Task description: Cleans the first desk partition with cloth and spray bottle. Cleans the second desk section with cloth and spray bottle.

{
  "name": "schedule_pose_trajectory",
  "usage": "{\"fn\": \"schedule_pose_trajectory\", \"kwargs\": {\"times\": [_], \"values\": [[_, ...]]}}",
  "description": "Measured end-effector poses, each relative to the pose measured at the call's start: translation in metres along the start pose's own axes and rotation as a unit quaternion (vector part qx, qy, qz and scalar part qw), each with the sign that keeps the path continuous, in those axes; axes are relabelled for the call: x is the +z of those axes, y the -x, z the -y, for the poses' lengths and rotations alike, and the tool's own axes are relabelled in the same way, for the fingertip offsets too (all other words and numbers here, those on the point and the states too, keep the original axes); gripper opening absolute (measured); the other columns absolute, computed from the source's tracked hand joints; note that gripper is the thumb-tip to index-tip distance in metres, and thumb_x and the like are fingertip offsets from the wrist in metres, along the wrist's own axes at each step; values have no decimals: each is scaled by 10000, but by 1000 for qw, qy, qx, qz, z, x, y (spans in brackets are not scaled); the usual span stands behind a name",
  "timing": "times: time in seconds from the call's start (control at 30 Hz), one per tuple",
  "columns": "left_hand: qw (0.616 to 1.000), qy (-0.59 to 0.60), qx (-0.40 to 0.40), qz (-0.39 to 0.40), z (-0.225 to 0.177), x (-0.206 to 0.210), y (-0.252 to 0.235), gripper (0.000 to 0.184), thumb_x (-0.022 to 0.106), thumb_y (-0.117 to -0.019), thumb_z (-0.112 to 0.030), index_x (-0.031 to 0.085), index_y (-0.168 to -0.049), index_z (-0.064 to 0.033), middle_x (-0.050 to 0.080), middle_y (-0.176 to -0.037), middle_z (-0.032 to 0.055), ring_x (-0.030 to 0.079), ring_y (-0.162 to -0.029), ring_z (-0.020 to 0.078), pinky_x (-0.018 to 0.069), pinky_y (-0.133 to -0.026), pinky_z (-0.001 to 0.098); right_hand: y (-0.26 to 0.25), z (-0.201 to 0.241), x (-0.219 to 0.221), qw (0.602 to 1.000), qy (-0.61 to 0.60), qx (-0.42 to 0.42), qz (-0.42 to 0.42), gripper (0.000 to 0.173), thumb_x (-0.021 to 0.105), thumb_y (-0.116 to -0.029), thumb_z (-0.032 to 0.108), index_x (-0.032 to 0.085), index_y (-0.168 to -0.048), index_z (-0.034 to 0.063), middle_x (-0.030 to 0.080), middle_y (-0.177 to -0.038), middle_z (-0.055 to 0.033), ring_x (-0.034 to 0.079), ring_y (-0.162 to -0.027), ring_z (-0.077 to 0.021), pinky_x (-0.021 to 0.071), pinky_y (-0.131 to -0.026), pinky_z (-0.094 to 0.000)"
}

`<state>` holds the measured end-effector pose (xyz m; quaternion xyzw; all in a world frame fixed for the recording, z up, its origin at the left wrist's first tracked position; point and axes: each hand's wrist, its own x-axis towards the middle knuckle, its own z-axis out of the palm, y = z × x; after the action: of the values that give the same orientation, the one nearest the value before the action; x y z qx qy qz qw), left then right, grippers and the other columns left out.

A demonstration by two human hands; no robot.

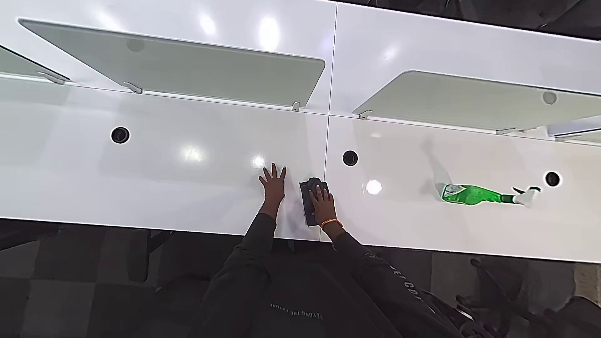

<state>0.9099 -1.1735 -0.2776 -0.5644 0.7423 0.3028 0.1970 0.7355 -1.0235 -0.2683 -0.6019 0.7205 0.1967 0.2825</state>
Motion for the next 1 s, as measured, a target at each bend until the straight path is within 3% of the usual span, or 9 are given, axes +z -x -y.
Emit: {"fn": "schedule_pose_trajectory", "kwargs": {"times": [0.07,0.3,0.47,0.57,0.63,0.73,0.9,1.0], "values": [[1000,-17,18,4,-11,-7,-14,1211,900,-658,-109,249,-1638,-393,20,-1736,193,62,-1526,606,139,-1094,871,-16,-3,-13,1000,-1,7,5,1078,873,-751,154,277,-1648,209,89,-1733,-187,187,-1550,-497,177,-1215,-696],[994,-103,24,11,-22,-7,-31,1243,904,-622,-55,264,-1637,-378,61,-1715,260,191,-1467,661,156,-1120,837,-87,-16,-75,999,-27,37,-4,1073,870,-768,229,263,-1652,197,94,-1730,-199,194,-1546,-500,169,-1215,-706],[993,-114,24,14,-24,-7,-34,1135,818,-711,3,277,-1636,-372,95,-1703,282,210,-1457,668,137,-1136,821,-157,-52,-130,999,-48,7,-23,1019,854,-795,322,292,-1643,263,64,-1746,-137,108,-1579,-460,158,-1185,-766],[992,-119,27,18,-24,-9,-35,1166,862,-680,-40,279,-1635,-369,103,-1700,289,234,-1454,660,156,-1145,805,-197,-65,-162,995,-67,24,-67,1030,876,-764,384,329,-1628,261,95,-1744,-120,121,-1580,-444,201,-1164,-777],[991,-127,25,26,-24,-10,-36,1208,903,-651,-77,270,-1636,-375,97,-1702,284,246,-1450,658,171,-1142,802,-221,-65,-179,990,-92,36,-101,1039,907,-729,352,373,-1610,220,144,-1729,-152,168,-1554,-491,229,-1134,-805],[990,-132,21,34,-22,-8,-38,1249,926,-628,-103,251,-1637,-394,76,-1708,273,246,-1452,653,174,-1150,791,-256,-66,-198,988,-103,43,-106,1070,917,-707,335,364,-1616,210,123,-1732,-163,162,-1545,-522,225,-1119,-819],[990,-134,23,40,-21,-11,-40,1229,910,-647,-103,245,-1636,-405,67,-1710,270,247,-1459,642,178,-1153,782,-283,-77,-222,993,-67,26,-98,1086,931,-691,346,368,-1614,236,127,-1735,-138,159,-1554,-499,188,-1112,-842],[990,-131,23,40,-22,-10,-39,1217,904,-659,-105,244,-1639,-396,52,-1712,269,242,-1461,642,174,-1155,781,-277,-73,-222,993,-64,28,-93,1054,911,-718,319,363,-1615,238,112,-1737,-139,174,-1546,-505,214,-1101,-836]]}}
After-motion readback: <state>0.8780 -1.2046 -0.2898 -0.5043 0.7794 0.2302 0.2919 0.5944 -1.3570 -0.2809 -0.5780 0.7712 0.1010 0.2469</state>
